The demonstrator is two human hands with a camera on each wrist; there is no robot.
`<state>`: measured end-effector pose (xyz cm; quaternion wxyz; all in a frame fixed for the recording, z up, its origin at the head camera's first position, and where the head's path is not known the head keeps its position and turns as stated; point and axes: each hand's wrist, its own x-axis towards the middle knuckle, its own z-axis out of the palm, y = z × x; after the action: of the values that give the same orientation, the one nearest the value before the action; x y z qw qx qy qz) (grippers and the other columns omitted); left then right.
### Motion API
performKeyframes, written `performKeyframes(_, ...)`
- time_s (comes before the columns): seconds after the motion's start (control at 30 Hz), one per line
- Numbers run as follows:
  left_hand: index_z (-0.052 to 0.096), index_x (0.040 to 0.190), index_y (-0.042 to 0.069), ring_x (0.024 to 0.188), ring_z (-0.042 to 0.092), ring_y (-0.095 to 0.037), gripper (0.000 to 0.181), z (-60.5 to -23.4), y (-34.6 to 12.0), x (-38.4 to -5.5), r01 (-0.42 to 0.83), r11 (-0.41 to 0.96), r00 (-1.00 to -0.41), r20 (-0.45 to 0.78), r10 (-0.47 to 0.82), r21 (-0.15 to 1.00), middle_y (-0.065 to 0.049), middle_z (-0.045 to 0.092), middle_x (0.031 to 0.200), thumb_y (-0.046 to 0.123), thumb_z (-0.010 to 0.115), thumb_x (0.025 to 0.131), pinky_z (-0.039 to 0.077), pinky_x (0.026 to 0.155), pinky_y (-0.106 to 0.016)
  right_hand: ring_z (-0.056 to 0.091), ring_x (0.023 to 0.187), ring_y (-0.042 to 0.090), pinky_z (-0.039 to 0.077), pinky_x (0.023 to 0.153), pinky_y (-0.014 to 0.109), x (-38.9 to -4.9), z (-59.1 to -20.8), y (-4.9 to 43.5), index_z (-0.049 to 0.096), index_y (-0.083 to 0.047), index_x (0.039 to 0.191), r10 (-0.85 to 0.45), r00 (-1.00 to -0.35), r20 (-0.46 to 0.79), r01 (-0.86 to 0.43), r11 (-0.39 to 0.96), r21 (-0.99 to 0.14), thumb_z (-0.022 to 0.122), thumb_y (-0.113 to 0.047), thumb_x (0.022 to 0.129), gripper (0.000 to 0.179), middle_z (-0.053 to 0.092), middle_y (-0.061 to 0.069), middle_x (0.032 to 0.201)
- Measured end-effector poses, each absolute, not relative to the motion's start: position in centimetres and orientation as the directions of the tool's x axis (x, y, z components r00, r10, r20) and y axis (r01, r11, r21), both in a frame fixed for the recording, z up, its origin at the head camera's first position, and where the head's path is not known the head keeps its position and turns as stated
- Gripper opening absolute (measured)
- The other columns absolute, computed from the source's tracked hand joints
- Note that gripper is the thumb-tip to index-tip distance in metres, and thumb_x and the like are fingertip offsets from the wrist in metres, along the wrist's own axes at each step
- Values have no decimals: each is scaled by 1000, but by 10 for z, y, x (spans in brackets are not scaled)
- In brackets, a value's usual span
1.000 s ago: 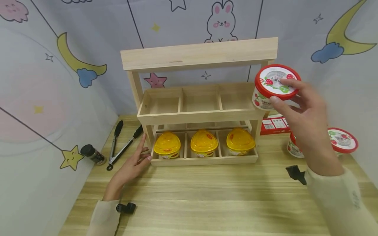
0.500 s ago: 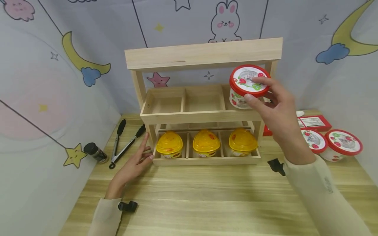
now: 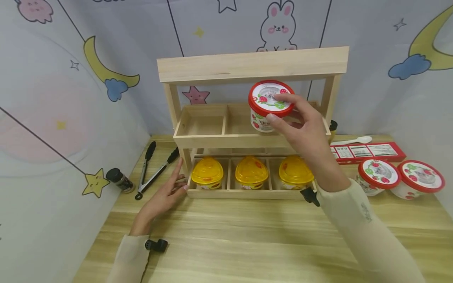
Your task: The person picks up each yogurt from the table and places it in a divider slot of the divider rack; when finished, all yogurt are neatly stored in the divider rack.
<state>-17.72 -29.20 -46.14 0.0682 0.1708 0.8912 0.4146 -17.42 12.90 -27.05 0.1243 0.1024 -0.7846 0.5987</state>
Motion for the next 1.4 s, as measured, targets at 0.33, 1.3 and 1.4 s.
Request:
performKeyframes(0.33,-10,172,41,142,57,-55,89,-462,-291,-178,249,589,-929,17,371,769,-38,36,166,25,56,114,44,119,-71,58,132,21,51,111,40,-187,-275,104,62,-27,147,-98,-934,342,-356,235,-904,76,-33,101,49,60,0,152)
performKeyframes(1.3,-10,172,40,142,57,-55,90,-462,-291,-178,250,578,-928,22,372,777,-38,37,165,22,55,114,44,120,-70,64,125,25,60,108,42,-220,-269,25,64,-26,144,-279,-900,336,-399,217,-891,78,-33,99,48,63,3,148)
performKeyframes(1.4,-10,172,41,141,57,-55,90,-462,-291,-177,246,578,-931,24,365,778,-38,37,165,22,56,113,44,120,-70,69,119,25,64,101,39,-222,-270,19,64,-25,144,-291,-896,336,-402,205,-893,77,-32,99,47,65,4,144)
